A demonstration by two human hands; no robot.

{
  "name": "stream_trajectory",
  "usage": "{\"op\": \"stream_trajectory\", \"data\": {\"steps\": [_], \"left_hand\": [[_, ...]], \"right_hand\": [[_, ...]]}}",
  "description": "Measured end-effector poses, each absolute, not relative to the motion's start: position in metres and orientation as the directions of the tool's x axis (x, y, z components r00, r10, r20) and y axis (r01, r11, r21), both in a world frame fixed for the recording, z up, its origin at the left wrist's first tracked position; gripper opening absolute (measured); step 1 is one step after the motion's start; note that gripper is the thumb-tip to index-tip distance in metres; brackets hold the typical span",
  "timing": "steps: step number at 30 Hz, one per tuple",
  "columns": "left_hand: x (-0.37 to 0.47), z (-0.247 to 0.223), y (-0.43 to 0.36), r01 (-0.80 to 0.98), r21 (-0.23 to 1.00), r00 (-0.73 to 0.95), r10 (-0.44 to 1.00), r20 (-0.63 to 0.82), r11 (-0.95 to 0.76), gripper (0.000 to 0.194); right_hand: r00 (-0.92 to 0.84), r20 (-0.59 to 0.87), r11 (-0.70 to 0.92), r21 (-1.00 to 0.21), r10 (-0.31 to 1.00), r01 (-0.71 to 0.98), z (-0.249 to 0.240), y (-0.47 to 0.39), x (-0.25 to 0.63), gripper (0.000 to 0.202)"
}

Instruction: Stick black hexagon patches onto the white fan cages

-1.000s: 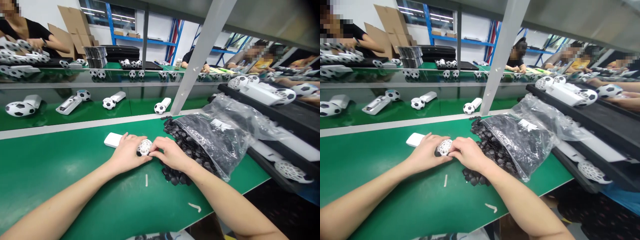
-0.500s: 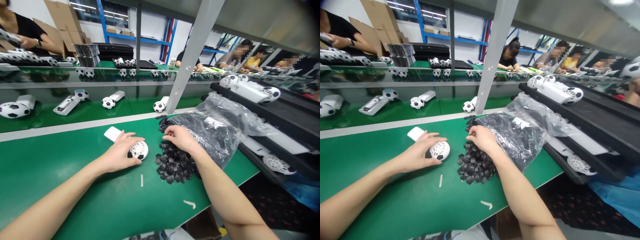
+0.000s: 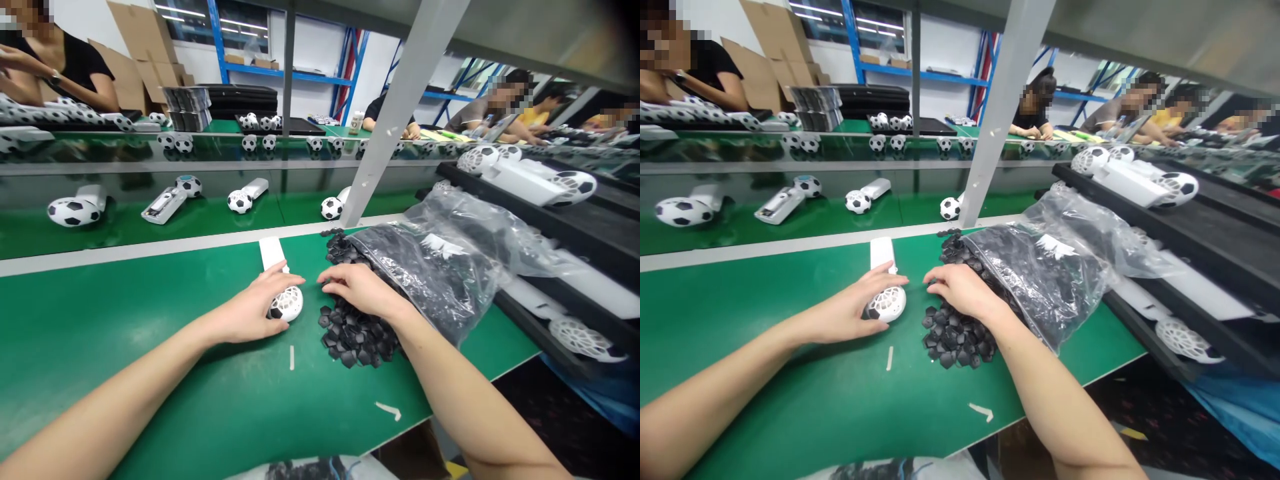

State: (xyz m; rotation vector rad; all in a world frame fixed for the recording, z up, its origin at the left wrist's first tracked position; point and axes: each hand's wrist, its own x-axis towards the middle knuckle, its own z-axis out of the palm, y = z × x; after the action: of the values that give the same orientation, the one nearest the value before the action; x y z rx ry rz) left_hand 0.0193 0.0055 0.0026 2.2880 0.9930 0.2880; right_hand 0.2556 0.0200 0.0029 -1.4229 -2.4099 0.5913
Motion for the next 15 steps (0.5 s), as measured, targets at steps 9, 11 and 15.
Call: {"op": "stream_trajectory", "data": {"steps": [9,11,15], "left_hand": [[0.020,-0.001,0.003,0.578,0.634,0.687,0.725,-0.037,-0.515,0.061],[0.021,-0.001,0.002,0.586,0.630,0.686,0.726,-0.051,-0.510,0.061],[0.021,-0.001,0.002,0.580,0.633,0.690,0.722,-0.049,-0.512,0.061]], "right_hand": [[-0.107,0.178,0.134,-0.150,0.978,0.979,0.008,0.029,0.270,0.013],[-0.194,0.153,0.226,-0.224,0.969,0.948,0.008,0.029,0.268,0.011],[-0.383,0.060,0.387,-0.205,0.922,0.899,0.002,0.025,0.255,0.010]]}}
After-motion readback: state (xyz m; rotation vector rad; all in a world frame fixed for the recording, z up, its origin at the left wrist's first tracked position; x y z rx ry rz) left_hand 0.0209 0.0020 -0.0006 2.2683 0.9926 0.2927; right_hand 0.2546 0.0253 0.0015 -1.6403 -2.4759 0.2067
